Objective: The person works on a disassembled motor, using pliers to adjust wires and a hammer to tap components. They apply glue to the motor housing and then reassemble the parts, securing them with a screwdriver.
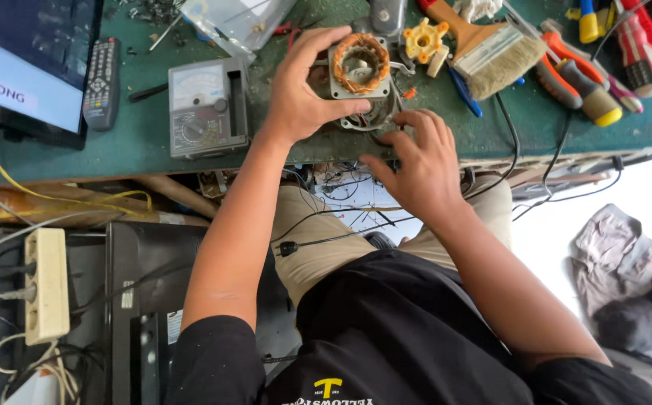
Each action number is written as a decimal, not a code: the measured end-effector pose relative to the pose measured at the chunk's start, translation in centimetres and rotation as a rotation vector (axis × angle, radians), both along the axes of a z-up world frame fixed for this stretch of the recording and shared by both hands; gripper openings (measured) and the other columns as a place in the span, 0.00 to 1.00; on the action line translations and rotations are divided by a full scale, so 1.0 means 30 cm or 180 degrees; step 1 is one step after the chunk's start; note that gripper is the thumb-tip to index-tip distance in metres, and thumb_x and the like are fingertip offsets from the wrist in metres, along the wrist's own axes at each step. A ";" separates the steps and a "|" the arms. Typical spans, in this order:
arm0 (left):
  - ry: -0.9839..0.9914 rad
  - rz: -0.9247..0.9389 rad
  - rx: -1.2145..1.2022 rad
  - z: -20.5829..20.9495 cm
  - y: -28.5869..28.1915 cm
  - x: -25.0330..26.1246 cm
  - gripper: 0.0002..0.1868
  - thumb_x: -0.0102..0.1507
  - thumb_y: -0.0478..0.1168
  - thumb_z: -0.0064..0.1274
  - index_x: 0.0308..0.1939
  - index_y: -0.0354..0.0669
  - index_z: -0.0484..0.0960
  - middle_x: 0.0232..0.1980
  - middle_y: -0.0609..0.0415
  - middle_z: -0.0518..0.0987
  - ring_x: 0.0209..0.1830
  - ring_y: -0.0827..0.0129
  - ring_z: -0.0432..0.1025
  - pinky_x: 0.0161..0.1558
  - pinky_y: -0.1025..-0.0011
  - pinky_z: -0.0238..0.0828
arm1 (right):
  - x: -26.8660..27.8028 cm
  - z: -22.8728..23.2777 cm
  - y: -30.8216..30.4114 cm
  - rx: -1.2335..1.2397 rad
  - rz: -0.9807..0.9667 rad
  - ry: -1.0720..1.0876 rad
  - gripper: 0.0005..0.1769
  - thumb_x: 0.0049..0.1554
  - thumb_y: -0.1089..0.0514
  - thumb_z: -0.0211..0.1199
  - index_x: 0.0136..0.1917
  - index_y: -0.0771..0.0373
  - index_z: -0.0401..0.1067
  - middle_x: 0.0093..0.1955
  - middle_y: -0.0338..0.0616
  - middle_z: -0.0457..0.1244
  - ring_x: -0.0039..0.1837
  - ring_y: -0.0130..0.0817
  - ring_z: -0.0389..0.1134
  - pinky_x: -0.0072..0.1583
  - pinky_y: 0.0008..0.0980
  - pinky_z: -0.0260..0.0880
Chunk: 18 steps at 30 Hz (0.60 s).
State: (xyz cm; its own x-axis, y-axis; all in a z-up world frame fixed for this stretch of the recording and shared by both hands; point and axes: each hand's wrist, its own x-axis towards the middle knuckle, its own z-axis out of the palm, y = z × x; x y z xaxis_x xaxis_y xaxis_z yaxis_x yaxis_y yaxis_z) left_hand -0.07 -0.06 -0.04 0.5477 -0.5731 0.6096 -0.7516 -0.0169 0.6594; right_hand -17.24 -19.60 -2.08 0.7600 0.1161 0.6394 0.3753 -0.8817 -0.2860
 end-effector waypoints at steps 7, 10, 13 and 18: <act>-0.0188 0.0120 -0.0169 0.000 -0.024 -0.017 0.41 0.65 0.52 0.77 0.75 0.48 0.71 0.71 0.50 0.71 0.74 0.56 0.70 0.72 0.57 0.77 | 0.046 -0.089 -0.004 0.0446 -0.0103 0.0169 0.16 0.64 0.51 0.74 0.51 0.67 0.77 0.63 0.60 0.58 0.62 0.60 0.67 0.52 0.60 0.71; -0.0209 0.0130 -0.0143 -0.003 -0.023 -0.020 0.41 0.65 0.52 0.77 0.75 0.50 0.70 0.73 0.50 0.70 0.75 0.56 0.69 0.74 0.55 0.78 | 0.057 -0.086 -0.012 0.0812 0.0122 0.0382 0.12 0.65 0.60 0.73 0.49 0.70 0.74 0.62 0.61 0.55 0.61 0.61 0.66 0.48 0.58 0.74; -0.0127 0.0110 -0.0105 0.000 -0.029 -0.027 0.41 0.65 0.50 0.78 0.75 0.49 0.71 0.73 0.50 0.70 0.76 0.57 0.68 0.72 0.58 0.81 | 0.059 -0.076 -0.024 0.1004 0.0286 0.0518 0.13 0.64 0.61 0.73 0.45 0.73 0.73 0.61 0.62 0.54 0.57 0.58 0.65 0.49 0.55 0.73; -0.0205 0.0123 -0.0069 0.009 -0.039 -0.027 0.41 0.64 0.52 0.78 0.74 0.47 0.71 0.73 0.49 0.71 0.75 0.56 0.70 0.73 0.56 0.75 | 0.065 -0.087 -0.042 0.1131 0.0346 0.0482 0.15 0.63 0.60 0.75 0.42 0.73 0.75 0.61 0.61 0.54 0.58 0.57 0.64 0.53 0.54 0.70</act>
State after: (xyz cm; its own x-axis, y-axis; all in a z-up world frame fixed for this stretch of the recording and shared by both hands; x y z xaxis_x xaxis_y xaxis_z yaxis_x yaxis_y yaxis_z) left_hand -0.89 -1.23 0.24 0.5284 -0.5387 0.6562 -0.7915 -0.0330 0.6103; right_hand -15.28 -20.86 -4.71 0.8442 -0.0071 0.5360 0.3913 -0.6753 -0.6251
